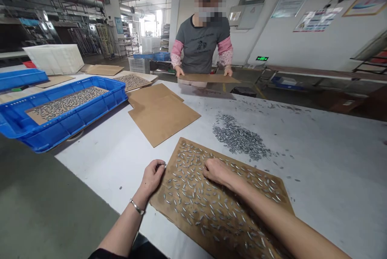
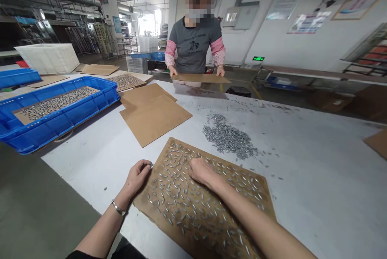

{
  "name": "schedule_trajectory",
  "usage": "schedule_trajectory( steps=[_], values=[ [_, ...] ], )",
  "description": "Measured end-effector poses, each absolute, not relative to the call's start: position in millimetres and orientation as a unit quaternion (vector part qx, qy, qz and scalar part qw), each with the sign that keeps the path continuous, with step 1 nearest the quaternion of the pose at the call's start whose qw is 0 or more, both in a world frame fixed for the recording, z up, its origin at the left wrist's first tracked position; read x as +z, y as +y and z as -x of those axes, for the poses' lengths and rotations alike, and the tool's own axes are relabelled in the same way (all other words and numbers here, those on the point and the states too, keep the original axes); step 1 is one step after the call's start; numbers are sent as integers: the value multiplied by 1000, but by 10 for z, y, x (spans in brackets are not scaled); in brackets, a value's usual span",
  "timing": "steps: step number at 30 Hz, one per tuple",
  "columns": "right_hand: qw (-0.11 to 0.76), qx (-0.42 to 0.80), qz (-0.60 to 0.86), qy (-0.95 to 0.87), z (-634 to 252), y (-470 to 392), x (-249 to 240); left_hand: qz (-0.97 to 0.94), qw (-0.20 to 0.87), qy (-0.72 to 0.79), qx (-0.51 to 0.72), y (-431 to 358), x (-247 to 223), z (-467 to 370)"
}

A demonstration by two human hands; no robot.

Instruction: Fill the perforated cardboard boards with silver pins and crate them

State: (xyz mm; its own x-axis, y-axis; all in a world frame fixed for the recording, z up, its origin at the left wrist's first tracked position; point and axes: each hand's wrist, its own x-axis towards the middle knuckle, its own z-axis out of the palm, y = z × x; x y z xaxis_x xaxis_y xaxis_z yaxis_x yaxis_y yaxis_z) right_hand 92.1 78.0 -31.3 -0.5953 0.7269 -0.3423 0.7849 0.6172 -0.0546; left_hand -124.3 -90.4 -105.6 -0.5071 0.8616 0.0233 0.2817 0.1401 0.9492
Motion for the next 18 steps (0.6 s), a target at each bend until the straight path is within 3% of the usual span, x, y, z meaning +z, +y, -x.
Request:
schedule_trajectory(
  steps=[12, 18],
  values=[
    [112, -111, -412, 898, -917, 810, -456, -420, 271, 705, 502, -898, -1044, 1237],
    [59, -179, -389, 902, -1037, 933, -492, -419, 277, 708, 496, -900, -1033, 1238]
  ],
)
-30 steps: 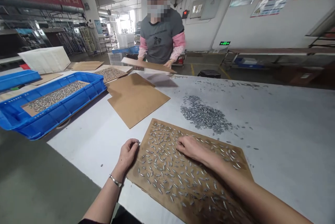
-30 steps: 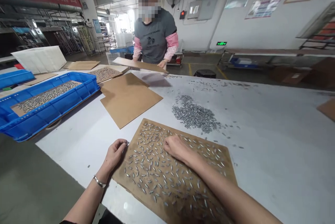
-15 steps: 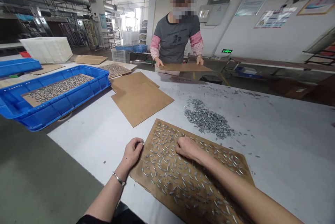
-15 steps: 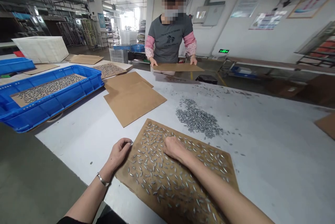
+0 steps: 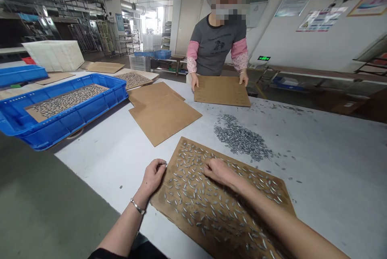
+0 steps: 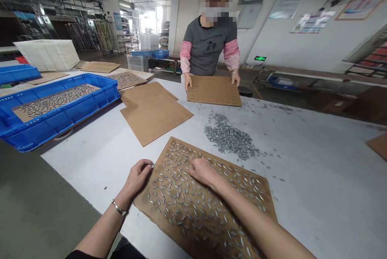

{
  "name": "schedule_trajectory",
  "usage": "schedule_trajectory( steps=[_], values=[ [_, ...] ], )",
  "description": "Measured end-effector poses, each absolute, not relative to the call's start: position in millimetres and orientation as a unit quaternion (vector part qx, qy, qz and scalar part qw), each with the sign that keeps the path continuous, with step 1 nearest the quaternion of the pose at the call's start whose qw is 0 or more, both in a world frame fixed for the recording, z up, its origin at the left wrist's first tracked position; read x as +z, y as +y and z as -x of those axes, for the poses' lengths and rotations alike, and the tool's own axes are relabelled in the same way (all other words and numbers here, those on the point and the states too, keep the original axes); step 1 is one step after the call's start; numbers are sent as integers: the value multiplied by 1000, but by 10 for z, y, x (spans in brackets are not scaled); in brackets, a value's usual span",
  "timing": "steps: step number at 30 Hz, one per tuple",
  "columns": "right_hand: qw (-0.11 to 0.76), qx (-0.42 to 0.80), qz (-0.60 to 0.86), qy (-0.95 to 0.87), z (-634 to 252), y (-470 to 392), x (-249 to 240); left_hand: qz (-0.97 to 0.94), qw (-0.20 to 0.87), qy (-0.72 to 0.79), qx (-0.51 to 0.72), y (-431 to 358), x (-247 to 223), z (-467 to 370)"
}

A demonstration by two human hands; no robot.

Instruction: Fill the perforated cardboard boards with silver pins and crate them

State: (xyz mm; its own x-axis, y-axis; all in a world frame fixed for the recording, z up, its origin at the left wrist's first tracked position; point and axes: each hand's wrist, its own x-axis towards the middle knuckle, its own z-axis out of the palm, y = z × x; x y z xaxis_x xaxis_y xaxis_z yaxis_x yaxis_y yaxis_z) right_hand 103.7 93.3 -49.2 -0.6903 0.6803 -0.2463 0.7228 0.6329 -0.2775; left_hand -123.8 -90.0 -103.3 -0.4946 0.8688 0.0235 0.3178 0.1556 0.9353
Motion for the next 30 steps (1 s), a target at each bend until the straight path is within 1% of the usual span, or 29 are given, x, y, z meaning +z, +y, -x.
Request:
schedule_trajectory(
  steps=[2, 4, 7, 9, 15, 18, 21, 26, 30],
  values=[
    [10, -206, -395, 895, -1142, 1021, -463, -417, 281, 707, 497, -897, -1038, 1244],
    [-20, -244, -403, 882, -1263, 1098, -416, -413, 283, 707, 499, -893, -1042, 1250],
    [-18, -306, -401, 863, -1410, 1142, -366, -408, 287, 707, 502, -889, -1043, 1256],
    [-7, -317, -392, 863, -1453, 1120, -372, -404, 289, 707, 504, -887, -1038, 1257],
    [15, -220, -345, 913, -1382, 1030, -523, -403, 291, 706, 504, -898, -1001, 1247],
    [21, -191, -299, 935, -1346, 1036, -604, -401, 291, 708, 504, -904, -985, 1244],
    [26, -180, -265, 947, -1335, 1052, -667, -401, 291, 707, 504, -902, -988, 1246],
    [35, -179, -262, 948, -1319, 1045, -708, -398, 294, 704, 509, -891, -1000, 1250],
    [15, -187, -263, 946, -1320, 1054, -685, -398, 295, 703, 510, -894, -996, 1250]
  ],
)
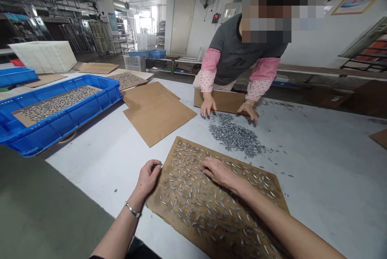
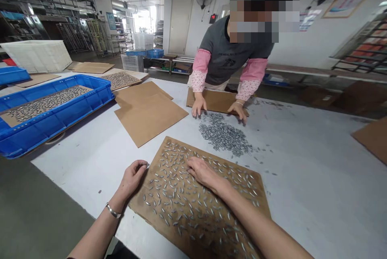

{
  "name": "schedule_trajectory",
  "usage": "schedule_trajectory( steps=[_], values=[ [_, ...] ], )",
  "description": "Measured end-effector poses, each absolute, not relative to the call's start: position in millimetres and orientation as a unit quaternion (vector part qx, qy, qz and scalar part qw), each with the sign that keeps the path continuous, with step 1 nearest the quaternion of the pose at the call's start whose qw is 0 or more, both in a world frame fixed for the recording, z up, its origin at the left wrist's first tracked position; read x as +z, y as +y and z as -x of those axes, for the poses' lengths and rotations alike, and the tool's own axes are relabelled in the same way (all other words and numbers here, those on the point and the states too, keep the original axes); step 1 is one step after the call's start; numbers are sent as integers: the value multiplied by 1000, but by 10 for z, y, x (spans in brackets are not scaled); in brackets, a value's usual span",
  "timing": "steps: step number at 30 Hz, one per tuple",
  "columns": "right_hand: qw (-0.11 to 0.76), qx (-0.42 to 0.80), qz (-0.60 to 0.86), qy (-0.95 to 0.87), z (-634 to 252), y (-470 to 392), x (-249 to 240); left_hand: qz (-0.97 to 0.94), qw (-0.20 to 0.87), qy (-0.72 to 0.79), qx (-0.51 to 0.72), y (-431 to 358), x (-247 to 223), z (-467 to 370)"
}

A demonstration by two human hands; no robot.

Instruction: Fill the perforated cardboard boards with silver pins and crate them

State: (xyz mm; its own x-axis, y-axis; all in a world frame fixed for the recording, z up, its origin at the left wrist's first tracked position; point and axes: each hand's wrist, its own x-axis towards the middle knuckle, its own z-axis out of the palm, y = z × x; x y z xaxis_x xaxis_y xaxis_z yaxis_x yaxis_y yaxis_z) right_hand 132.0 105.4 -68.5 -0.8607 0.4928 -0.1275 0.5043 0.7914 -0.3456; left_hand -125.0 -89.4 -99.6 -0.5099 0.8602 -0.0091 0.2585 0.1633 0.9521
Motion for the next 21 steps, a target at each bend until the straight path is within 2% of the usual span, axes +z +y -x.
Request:
schedule_trajectory(
  steps=[6, 10, 17, 21],
  values=[
    [-78, -195, -334, 919, -1646, 1150, -435, -394, 292, 696, 524, -912, -1013, 1261],
    [-92, -177, -442, 875, -2286, 1120, -362, -375, 318, 693, 528, -877, -990, 1312],
    [-86, -210, -620, 751, -3732, 619, -800, -381, 392, 711, 443, -656, -771, 1432],
    [-112, -238, -670, 694, -4095, 297, -1078, -383, 431, 726, 376, -489, -660, 1493]
  ],
)
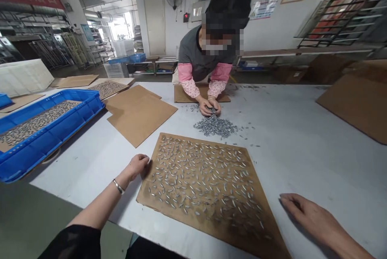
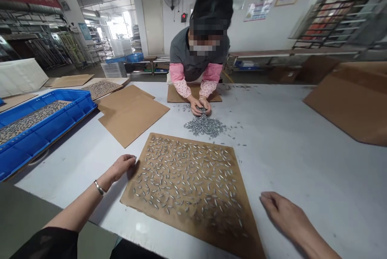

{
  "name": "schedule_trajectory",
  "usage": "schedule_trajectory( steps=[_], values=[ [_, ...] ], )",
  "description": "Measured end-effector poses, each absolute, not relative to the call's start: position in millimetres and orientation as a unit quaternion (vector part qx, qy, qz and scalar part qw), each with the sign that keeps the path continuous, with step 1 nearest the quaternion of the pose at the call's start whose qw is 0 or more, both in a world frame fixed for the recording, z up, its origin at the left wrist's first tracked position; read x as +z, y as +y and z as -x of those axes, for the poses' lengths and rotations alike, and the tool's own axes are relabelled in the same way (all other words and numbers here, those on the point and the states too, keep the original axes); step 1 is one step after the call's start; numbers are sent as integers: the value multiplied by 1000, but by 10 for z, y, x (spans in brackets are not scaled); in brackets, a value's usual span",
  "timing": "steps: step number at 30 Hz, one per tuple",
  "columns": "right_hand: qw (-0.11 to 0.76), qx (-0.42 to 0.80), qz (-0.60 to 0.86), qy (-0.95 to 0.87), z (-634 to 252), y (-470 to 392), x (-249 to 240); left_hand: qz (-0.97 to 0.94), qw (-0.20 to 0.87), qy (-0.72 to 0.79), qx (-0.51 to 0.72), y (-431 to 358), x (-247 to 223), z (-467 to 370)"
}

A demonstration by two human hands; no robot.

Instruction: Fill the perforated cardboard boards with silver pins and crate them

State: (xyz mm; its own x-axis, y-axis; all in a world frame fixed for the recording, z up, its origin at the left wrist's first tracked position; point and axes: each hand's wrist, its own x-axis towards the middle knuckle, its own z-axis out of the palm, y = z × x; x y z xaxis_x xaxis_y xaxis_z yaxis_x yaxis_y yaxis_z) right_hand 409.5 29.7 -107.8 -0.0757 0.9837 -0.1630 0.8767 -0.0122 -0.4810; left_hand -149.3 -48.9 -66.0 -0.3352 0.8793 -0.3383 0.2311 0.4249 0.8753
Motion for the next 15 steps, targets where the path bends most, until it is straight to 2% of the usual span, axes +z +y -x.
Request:
schedule_trajectory(
  steps=[4, 9, 15],
  values=[
    [121, 266, 679, -674, -3977, 172, -1127, -358, 445, 759, 313, -339, -592, 1529],
    [115, 329, 675, -650, -3679, 194, -1054, -344, 415, 800, 265, -232, -587, 1512],
    [120, 265, 686, -666, -3592, 269, -1108, -337, 396, 824, 227, -162, -654, 1514]
  ],
)
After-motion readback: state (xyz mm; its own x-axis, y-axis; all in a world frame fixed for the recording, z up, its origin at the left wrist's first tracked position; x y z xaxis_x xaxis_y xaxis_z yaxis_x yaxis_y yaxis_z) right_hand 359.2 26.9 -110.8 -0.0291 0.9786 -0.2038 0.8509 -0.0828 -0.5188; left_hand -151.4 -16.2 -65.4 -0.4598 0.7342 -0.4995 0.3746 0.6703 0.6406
